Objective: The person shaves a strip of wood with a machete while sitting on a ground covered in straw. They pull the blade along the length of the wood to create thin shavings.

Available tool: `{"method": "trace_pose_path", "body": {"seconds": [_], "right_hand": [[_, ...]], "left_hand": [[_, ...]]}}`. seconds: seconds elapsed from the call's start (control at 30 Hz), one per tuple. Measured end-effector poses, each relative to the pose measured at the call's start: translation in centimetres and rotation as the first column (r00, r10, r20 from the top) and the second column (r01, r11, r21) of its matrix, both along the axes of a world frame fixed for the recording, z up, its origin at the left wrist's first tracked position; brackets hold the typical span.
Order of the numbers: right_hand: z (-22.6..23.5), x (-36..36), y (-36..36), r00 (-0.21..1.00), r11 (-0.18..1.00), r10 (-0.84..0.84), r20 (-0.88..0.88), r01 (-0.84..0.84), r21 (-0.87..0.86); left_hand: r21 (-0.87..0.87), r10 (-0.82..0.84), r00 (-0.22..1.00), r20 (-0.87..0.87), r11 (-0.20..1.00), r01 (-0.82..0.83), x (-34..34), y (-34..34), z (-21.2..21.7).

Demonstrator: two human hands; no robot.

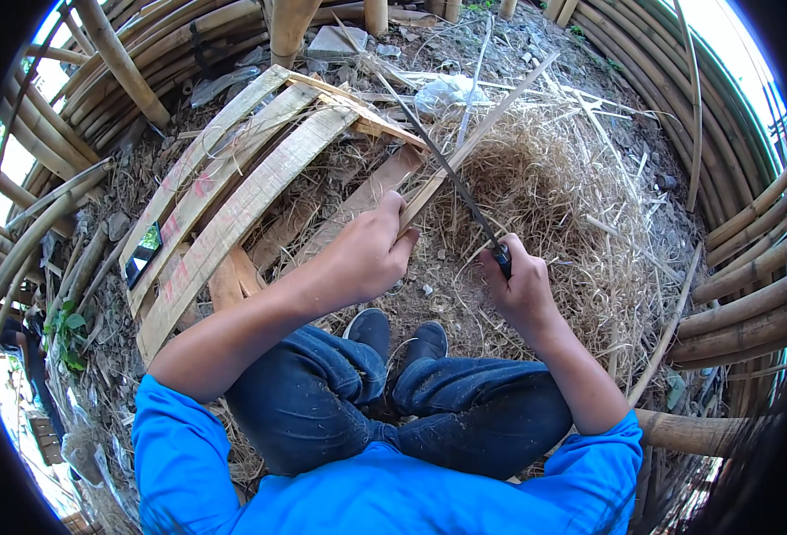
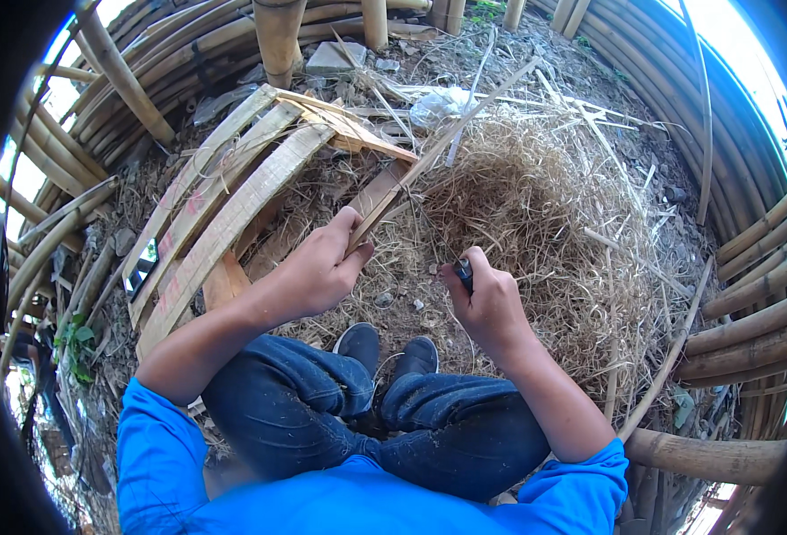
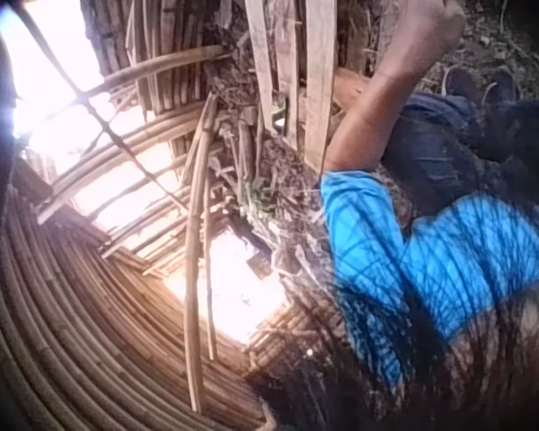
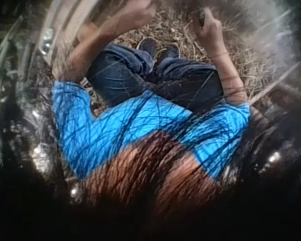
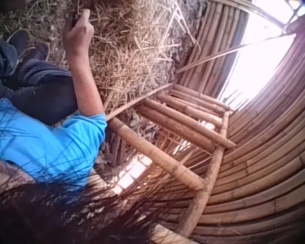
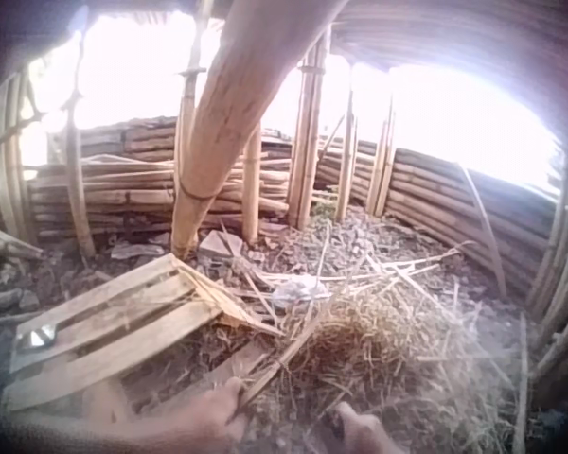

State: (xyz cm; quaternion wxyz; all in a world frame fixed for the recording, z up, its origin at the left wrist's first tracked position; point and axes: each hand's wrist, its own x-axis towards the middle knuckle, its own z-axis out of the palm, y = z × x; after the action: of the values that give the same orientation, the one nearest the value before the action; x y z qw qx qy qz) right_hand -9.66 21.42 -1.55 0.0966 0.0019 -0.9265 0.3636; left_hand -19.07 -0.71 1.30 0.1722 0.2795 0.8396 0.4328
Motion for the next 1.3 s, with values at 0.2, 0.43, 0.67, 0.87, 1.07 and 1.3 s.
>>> {"method": "trace_pose_path", "body": {"seconds": [0.2,0.43,0.67,0.87,1.07,1.3], "right_hand": [[-0.8,-0.7,2.4,0.991,0.951,-0.107,-0.075,0.124,0.282],[0.0,0.8,5.0,0.954,0.916,-0.268,-0.137,0.296,0.269],[1.9,0.2,-0.3,0.988,0.989,0.028,-0.15,-0.005,0.149],[0.6,-0.4,0.4,0.992,0.989,0.025,-0.123,-0.006,0.151],[-1.7,-0.6,5.4,0.946,0.931,-0.321,-0.045,0.324,0.169],[1.8,0.6,3.1,0.96,0.972,-0.229,-0.163,0.234,0.01]], "left_hand": [[0.007,-0.006,0.976,0.216,1.0,0.005,0.0,0.2,1.2],[0.086,-0.016,0.916,0.401,0.996,-0.02,-0.6,-0.5,0.7],[0.15,-0.068,0.947,0.313,0.988,0.021,-0.3,-0.2,0.1],[0.137,-0.073,0.97,0.232,0.99,0.041,0.0,-0.3,0.5],[0.263,-0.144,0.655,0.742,0.961,-0.086,-0.2,-0.5,1.6],[0.291,-0.18,0.586,0.79,0.952,-0.099,-0.6,-0.8,1.6]]}}
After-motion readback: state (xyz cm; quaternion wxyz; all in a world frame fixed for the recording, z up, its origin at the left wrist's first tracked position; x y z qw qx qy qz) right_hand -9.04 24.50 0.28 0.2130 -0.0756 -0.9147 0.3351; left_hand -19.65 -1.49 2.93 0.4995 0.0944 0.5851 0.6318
